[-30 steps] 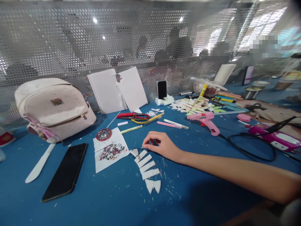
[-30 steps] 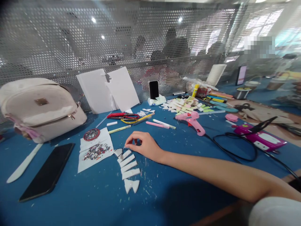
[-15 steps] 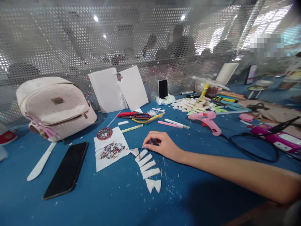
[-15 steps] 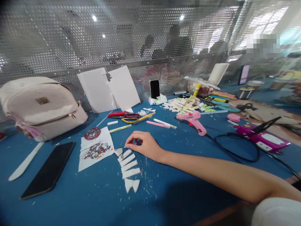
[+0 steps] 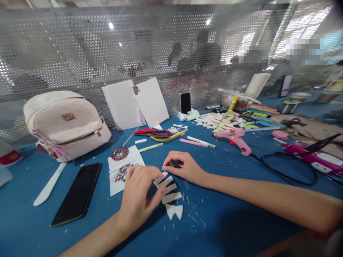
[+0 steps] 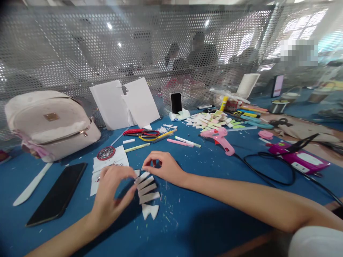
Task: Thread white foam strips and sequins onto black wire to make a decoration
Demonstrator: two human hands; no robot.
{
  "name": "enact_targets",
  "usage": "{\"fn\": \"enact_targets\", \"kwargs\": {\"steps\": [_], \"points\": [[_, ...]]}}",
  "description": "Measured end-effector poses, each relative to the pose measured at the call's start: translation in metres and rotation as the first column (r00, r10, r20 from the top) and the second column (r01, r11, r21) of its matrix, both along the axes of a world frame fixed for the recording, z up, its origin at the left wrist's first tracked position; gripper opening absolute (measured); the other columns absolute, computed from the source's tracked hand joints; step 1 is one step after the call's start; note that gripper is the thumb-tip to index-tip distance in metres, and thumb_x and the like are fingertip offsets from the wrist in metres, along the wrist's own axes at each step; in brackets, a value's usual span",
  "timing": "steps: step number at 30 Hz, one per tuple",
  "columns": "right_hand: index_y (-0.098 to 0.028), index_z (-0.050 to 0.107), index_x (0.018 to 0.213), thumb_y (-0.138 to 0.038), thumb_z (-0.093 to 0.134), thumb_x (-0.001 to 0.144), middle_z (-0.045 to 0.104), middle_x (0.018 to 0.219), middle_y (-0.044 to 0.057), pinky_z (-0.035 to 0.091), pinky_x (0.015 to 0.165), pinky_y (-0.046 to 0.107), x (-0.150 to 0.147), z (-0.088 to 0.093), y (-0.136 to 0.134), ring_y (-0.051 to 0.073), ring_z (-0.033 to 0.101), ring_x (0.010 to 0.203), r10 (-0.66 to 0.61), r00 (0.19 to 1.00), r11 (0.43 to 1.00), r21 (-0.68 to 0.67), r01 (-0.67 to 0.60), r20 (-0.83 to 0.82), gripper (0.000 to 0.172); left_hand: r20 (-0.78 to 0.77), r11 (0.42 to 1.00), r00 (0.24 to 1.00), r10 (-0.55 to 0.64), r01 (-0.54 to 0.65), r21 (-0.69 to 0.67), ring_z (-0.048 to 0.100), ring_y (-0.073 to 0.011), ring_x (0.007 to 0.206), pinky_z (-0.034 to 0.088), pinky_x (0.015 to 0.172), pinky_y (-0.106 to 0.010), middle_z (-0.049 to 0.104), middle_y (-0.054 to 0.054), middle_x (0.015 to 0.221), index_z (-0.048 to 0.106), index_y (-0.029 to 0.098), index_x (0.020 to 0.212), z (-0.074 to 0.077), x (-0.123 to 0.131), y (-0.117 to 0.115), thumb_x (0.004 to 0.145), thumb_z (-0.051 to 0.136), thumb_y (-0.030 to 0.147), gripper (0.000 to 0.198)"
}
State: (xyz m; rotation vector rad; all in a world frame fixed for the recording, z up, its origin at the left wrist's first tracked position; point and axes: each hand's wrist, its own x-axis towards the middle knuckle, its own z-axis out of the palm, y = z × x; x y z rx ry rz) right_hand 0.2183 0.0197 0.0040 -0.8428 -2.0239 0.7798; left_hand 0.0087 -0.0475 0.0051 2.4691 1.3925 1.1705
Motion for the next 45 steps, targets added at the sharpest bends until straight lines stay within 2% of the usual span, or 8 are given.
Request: {"fn": "enact_targets", "kwargs": {"steps": [2,4,9,15,23,32,45], "points": [[-0.018,0.071,0.082,-0.023,0.07,0.087,0.066,0.081,0.001,0.036,0.056,0.022,0.0,0.0,-0.001,0.012,0.055,0.071,0.01,1.0,1.0,0.016,-0.01,-0.006,0.008,0.0,0.998,0.999,0.032,-0.032,-0.059,0.061,-0.0225,0.09,0.042,0.084,-0.039,0.068,-0.004,0.097,0.061,0.023,0.099,0.0,0.004,0.013,0.093,0.06,0.026,0.007],[-0.018,0.071,0.082,-0.023,0.069,0.087,0.066,0.081,0.001,0.037,0.057,0.023,0.0,0.0,-0.002,0.012,0.055,0.072,0.017,1.0,1.0,0.02,-0.017,-0.008,0.007,-0.011,0.995,0.999,0.034,-0.035,-0.09,0.059,-0.0247,0.097,0.038,0.082,-0.038,0.066,-0.004,0.101,0.062,0.023,0.096,-0.002,0.007,0.022,0.087,0.068,0.026,0.012],[-0.018,0.07,0.081,-0.022,0.069,0.087,0.066,0.082,0.001,0.038,0.058,0.023,0.0,0.0,-0.002,0.012,0.056,0.072,0.01,1.0,1.0,0.006,-0.01,-0.007,0.008,-0.058,0.978,0.998,0.021,-0.033,-0.204,0.058,-0.0225,0.091,0.031,0.08,-0.036,0.065,0.001,0.094,0.07,0.028,0.085,-0.005,0.007,0.025,0.087,0.07,0.026,0.003],[-0.019,0.071,0.082,-0.022,0.069,0.087,0.067,0.081,0.001,0.039,0.059,0.023,0.0,0.0,-0.002,0.012,0.056,0.072,0.029,1.0,0.999,0.033,-0.03,0.007,0.007,0.027,0.976,0.999,0.033,-0.026,-0.215,0.058,-0.0189,0.08,0.029,0.079,-0.036,0.072,0.005,0.089,0.069,0.028,0.08,-0.003,0.005,0.024,0.087,0.069,0.022,0.01],[-0.018,0.071,0.083,-0.022,0.069,0.088,0.066,0.082,0.001,0.041,0.06,0.023,0.001,0.0,-0.003,0.012,0.056,0.073,0.03,0.999,0.999,0.042,-0.03,0.016,0.007,0.126,0.971,0.989,0.078,-0.047,-0.236,0.057,-0.0182,0.074,0.03,0.08,-0.035,0.074,0.008,0.083,0.071,0.03,0.088,-0.007,0.001,0.023,0.084,0.071,0.02,0.011],[-0.019,0.072,0.084,-0.023,0.068,0.089,0.066,0.083,0.0,0.04,0.059,0.022,0.002,0.001,-0.004,0.012,0.056,0.074,0.033,0.999,0.999,0.022,-0.034,0.012,0.007,0.165,0.963,0.982,0.089,-0.043,-0.265,0.059,-0.0188,0.075,0.029,0.083,-0.036,0.074,0.007,0.08,0.071,0.029,0.079,-0.005,0.001,0.023,0.084,0.07,0.023,0.008],[-0.019,0.071,0.085,-0.023,0.069,0.088,0.067,0.083,0.001,0.043,0.063,0.024,0.001,-0.001,-0.003,0.013,0.057,0.076,0.05,0.999,0.996,0.07,-0.051,0.018,0.006,0.139,0.975,0.989,0.055,-0.023,-0.223,0.057,-0.0178,0.072,0.03,0.08,-0.037,0.073,0.006,0.08,0.072,0.029,0.084,-0.005,0.002,0.022,0.085,0.07,0.025,0.005]]}}
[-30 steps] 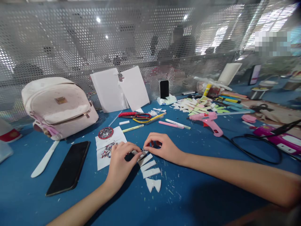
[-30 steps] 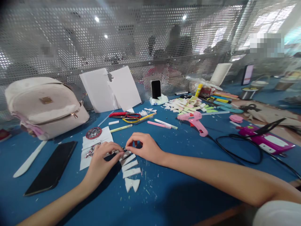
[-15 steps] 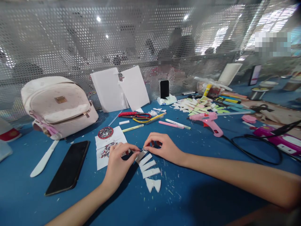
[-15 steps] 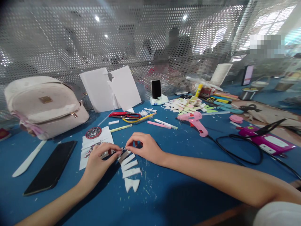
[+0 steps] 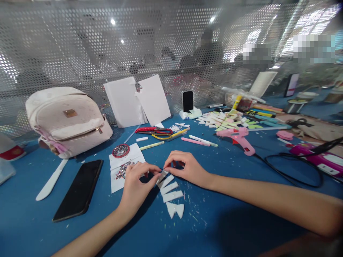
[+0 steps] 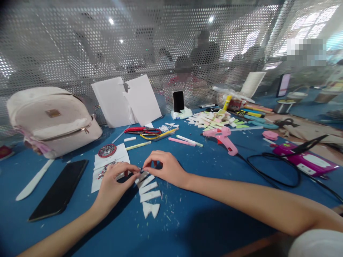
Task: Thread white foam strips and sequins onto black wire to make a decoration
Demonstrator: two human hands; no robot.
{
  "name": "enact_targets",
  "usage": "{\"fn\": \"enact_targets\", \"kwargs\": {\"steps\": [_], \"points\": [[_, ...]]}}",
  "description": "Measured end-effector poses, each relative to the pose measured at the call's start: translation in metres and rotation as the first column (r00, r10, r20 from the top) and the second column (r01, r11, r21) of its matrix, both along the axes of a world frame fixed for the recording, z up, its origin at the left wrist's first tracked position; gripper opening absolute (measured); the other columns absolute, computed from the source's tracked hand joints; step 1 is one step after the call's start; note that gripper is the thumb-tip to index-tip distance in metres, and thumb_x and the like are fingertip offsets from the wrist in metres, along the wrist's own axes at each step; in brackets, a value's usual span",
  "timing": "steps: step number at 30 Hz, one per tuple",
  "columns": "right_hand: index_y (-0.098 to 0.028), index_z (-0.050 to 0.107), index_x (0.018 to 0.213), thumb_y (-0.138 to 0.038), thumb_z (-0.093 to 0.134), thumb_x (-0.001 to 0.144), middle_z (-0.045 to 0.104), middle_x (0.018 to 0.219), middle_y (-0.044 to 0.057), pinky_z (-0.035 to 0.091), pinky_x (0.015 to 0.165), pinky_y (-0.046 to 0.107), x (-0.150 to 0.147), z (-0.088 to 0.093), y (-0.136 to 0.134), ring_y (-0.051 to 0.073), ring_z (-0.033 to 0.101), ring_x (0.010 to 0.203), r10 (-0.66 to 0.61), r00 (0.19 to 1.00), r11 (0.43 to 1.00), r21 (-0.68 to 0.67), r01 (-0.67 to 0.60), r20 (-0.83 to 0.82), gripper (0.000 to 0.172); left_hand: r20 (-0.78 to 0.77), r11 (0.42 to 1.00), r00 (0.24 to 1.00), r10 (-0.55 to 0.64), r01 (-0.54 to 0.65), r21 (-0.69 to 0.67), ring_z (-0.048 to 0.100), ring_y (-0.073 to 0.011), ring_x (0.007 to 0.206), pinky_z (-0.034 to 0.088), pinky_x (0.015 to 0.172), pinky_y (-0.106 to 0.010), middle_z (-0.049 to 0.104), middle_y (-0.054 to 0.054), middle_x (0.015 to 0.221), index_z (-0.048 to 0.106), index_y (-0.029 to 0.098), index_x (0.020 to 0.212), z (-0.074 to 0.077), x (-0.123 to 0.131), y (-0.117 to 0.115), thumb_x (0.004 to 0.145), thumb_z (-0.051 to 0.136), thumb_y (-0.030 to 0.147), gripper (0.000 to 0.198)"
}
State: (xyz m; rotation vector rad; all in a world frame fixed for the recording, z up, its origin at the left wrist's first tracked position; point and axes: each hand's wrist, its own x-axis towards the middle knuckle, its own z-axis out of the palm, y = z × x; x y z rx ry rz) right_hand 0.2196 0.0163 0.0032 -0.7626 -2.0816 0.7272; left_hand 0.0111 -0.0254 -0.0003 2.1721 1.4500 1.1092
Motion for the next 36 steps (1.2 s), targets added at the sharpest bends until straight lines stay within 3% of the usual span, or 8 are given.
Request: {"fn": "enact_targets", "kwargs": {"steps": [12,29,36], "points": [[-0.019,0.071,0.086,-0.022,0.068,0.089,0.066,0.083,0.001,0.044,0.067,0.025,0.0002,-0.0005,-0.0013,0.013,0.056,0.074,0.016,1.0,0.999,0.041,-0.017,0.018,0.005,-0.031,1.0,0.999,-0.01,0.011,0.01,0.06,-0.0193,0.074,0.031,0.082,-0.038,0.074,0.003,0.081,0.071,0.027,0.08,0.0035,0.0016,-0.0017,0.088,0.064,0.027,0.011],[-0.019,0.072,0.09,-0.025,0.066,0.091,0.066,0.085,0.003,0.04,0.059,0.023,-0.0007,0.0003,-0.001,0.013,0.057,0.075,0.045,0.999,0.999,0.017,-0.045,0.006,0.009,0.006,0.999,1.0,0.002,-0.002,-0.043,0.06,-0.0188,0.075,0.03,0.086,-0.039,0.072,0.004,0.079,0.069,0.026,0.078,0.0036,0.0009,-0.0019,0.089,0.061,0.026,0.014],[-0.02,0.071,0.093,-0.03,0.074,0.085,0.066,0.087,0.002,0.045,0.068,0.026,0.0008,-0.0024,0.0003,0.014,0.057,0.077,0.055,0.998,0.996,0.067,-0.056,0.016,0.013,0.024,0.999,0.999,-0.026,0.027,-0.043,0.061,-0.0198,0.077,0.032,0.085,-0.04,0.073,0.002,0.079,0.069,0.026,0.077,0.0045,0.0012,-0.0028,0.089,0.061,0.024,0.015]]}}
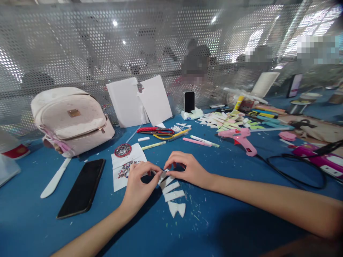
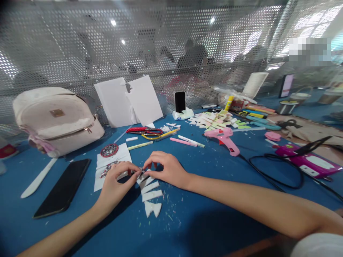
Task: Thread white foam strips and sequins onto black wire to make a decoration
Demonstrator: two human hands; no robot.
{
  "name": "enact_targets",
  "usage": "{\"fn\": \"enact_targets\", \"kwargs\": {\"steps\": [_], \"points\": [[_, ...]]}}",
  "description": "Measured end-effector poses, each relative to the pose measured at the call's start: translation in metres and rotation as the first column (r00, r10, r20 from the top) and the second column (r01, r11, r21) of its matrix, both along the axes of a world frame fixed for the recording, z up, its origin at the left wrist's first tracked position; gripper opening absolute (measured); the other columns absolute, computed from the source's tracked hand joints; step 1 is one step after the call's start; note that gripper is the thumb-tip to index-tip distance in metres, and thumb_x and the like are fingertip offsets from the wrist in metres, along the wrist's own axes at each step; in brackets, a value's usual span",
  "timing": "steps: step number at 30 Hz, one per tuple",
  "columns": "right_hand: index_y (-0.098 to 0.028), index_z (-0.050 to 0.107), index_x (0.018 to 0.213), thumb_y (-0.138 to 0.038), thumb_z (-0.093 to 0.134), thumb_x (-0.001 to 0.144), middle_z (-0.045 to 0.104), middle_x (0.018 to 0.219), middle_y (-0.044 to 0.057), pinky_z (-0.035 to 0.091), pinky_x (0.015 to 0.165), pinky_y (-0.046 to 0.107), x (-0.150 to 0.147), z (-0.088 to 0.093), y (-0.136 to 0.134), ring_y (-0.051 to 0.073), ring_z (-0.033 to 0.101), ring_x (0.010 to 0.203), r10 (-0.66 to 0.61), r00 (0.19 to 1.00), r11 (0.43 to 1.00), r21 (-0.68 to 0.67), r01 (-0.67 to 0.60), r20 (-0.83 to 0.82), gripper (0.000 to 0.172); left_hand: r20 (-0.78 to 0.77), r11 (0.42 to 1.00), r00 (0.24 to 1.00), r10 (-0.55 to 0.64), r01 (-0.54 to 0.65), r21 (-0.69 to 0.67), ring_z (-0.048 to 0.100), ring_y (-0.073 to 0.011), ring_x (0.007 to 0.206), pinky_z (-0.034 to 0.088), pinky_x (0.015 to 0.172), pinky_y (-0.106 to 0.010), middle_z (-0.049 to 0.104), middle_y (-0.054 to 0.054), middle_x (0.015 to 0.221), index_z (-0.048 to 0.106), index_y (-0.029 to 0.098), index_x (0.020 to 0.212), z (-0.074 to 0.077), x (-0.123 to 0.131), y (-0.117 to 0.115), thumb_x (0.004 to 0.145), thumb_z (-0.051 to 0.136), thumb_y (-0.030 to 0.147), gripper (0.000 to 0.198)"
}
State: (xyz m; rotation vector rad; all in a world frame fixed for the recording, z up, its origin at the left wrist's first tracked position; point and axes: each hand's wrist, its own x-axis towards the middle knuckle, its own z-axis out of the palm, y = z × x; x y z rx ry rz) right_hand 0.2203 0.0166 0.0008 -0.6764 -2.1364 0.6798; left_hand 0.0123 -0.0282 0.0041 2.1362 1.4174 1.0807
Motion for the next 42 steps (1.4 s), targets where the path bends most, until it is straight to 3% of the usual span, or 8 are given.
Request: {"fn": "enact_targets", "kwargs": {"steps": [10,18,27,33,42], "points": [[-0.022,0.07,0.093,-0.039,0.069,0.089,0.069,0.088,0.004,0.046,0.074,0.03,-0.001,0.001,-0.005,0.019,0.059,0.085,-0.047,0.995,0.991,0.13,0.035,0.092,0.018,0.003,1.0,1.0,-0.019,0.019,0.014,0.061,-0.0197,0.076,0.034,0.084,-0.04,0.073,0.002,0.077,0.069,0.024,0.075,0.0,0.001,0.0,0.088,0.062,0.024,0.014],[-0.022,0.071,0.091,-0.037,0.07,0.088,0.07,0.087,0.003,0.046,0.074,0.03,0.0,0.0,-0.003,0.018,0.059,0.082,-0.047,0.995,0.993,0.113,0.038,0.083,0.016,-0.004,1.0,1.0,-0.016,0.016,0.014,0.061,-0.0199,0.075,0.036,0.084,-0.039,0.073,0.001,0.078,0.069,0.025,0.075,0.0,0.001,0.0,0.088,0.061,0.026,0.016],[-0.021,0.073,0.087,-0.024,0.07,0.088,0.071,0.083,0.001,0.045,0.067,0.025,0.0,0.004,0.001,0.015,0.061,0.076,-0.076,0.996,0.997,-0.029,0.077,0.05,0.004,-0.079,0.999,0.997,0.003,0.001,0.05,0.062,-0.0192,0.074,0.035,0.082,-0.039,0.074,0.003,0.079,0.07,0.026,0.077,0.0,-0.002,0.006,0.088,0.062,0.027,0.014],[-0.022,0.073,0.086,-0.022,0.071,0.087,0.071,0.084,0.0,0.043,0.067,0.025,0.0,0.004,0.01,0.014,0.06,0.078,-0.098,0.992,0.995,0.024,0.096,0.074,0.002,-0.148,0.996,0.989,-0.006,0.019,0.085,0.061,-0.0176,0.073,0.033,0.08,-0.037,0.074,0.004,0.079,0.071,0.026,0.08,0.0,-0.004,0.014,0.088,0.063,0.022,0.012],[-0.02,0.07,0.086,-0.02,0.068,0.089,0.071,0.086,0.001,0.044,0.077,0.028,0.01,0.011,0.017,0.016,0.06,0.083,-0.039,0.986,0.994,0.107,0.022,0.159,0.004,-0.202,0.982,0.979,-0.008,0.046,0.183,0.061,-0.0164,0.072,0.032,0.078,-0.035,0.074,0.004,0.079,0.07,0.025,0.079,0.003,0.004,0.017,0.087,0.063,0.02,0.011]]}}
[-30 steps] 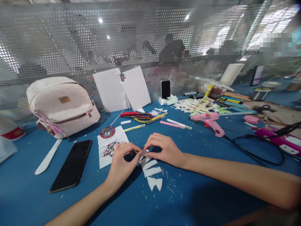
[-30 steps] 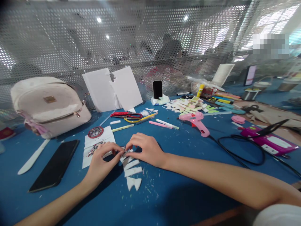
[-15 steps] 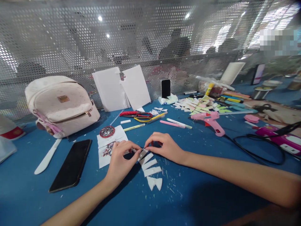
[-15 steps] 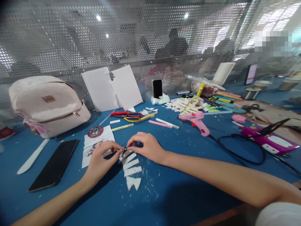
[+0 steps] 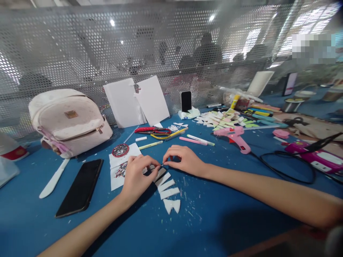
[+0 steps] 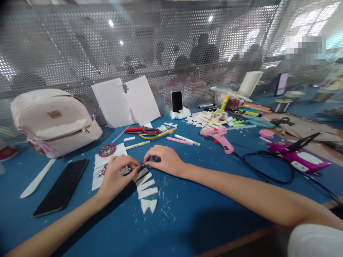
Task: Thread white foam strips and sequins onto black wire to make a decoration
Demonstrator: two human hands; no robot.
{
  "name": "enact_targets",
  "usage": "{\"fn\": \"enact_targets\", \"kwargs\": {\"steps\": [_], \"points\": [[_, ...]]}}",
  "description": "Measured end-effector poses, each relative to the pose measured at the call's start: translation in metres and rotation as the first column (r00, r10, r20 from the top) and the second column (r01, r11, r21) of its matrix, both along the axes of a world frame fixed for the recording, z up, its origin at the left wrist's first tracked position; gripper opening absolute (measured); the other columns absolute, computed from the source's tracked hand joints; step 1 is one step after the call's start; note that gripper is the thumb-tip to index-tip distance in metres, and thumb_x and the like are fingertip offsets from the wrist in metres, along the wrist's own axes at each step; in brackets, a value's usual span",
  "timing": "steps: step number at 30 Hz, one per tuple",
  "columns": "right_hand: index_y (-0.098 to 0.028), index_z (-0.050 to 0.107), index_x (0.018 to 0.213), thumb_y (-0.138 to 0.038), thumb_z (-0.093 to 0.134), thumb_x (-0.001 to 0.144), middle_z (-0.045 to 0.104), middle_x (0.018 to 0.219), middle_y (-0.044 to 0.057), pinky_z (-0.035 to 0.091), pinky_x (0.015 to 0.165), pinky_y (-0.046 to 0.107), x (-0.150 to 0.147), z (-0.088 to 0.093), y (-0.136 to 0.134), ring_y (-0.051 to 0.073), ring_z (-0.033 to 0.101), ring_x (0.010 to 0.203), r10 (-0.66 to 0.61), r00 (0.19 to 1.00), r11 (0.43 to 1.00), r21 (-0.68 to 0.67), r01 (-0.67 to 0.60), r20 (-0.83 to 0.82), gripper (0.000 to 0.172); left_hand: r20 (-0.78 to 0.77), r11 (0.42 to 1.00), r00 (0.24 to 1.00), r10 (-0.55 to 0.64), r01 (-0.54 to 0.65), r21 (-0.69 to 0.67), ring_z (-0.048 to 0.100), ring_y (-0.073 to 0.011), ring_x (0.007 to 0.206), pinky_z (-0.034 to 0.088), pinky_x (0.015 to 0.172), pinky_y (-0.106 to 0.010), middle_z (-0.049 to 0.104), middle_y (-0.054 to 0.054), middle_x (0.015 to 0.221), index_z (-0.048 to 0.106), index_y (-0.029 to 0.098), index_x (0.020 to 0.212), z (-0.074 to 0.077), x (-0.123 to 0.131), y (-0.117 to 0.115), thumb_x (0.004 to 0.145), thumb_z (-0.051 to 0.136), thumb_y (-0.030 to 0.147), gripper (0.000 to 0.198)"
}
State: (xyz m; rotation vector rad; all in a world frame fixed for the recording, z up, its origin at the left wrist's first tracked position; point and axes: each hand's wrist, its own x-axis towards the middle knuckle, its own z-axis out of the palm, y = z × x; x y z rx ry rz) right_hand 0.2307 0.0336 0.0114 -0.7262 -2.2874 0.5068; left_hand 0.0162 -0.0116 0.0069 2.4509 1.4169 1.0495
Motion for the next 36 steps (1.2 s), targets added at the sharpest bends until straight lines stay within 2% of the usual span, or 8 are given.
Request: {"fn": "enact_targets", "kwargs": {"steps": [3,8,14,30,36], "points": [[-0.02,0.07,0.088,-0.021,0.067,0.09,0.071,0.088,0.001,0.044,0.079,0.028,0.009,0.003,0.004,0.017,0.061,0.086,0.05,0.997,0.999,0.017,-0.051,0.053,0.005,-0.045,0.999,0.998,-0.031,0.032,0.021,0.059,-0.0164,0.071,0.031,0.076,-0.036,0.073,0.004,0.077,0.069,0.024,0.079,0.003,0.008,0.001,0.087,0.064,0.02,0.011],[-0.019,0.07,0.09,-0.023,0.065,0.092,0.07,0.088,0.002,0.044,0.079,0.029,0.027,-0.001,0.008,0.018,0.06,0.086,0.088,0.99,0.995,0.028,-0.091,0.112,0.007,-0.208,0.993,0.976,-0.068,0.087,0.08,0.056,-0.0188,0.077,0.03,0.076,-0.038,0.072,0.002,0.084,0.069,0.024,0.082,0.007,0.021,0.003,0.09,0.063,0.023,0.01],[-0.02,0.07,0.091,-0.024,0.065,0.092,0.07,0.088,0.001,0.045,0.078,0.028,0.036,-0.012,0.007,0.018,0.06,0.088,0.078,0.985,0.996,0.018,-0.082,0.152,0.007,-0.378,0.978,0.925,-0.039,0.113,0.175,0.054,-0.0207,0.083,0.03,0.079,-0.041,0.07,0.0,0.094,0.069,0.025,0.084,0.001,0.028,0.003,0.09,0.062,0.022,0.01],[-0.021,0.067,0.092,-0.022,0.062,0.093,0.069,0.09,0.0,0.043,0.077,0.026,0.033,-0.017,0.01,0.016,0.06,0.09,0.023,0.975,0.999,0.043,-0.033,0.221,0.005,-0.361,0.991,0.932,-0.03,0.074,0.11,0.055,-0.0211,0.083,0.031,0.078,-0.041,0.07,0.0,0.091,0.068,0.023,0.084,-0.008,0.029,0.01,0.088,0.063,0.019,0.008],[-0.021,0.067,0.093,-0.022,0.063,0.093,0.069,0.09,0.0,0.042,0.075,0.025,0.032,-0.016,0.009,0.016,0.06,0.089,0.024,0.975,0.998,0.044,-0.035,0.221,0.005,-0.299,0.997,0.952,-0.058,0.073,0.039,0.056,-0.0208,0.083,0.031,0.077,-0.04,0.07,0.0,0.09,0.068,0.024,0.084,-0.007,0.028,0.012,0.09,0.06,0.02,0.011]]}}
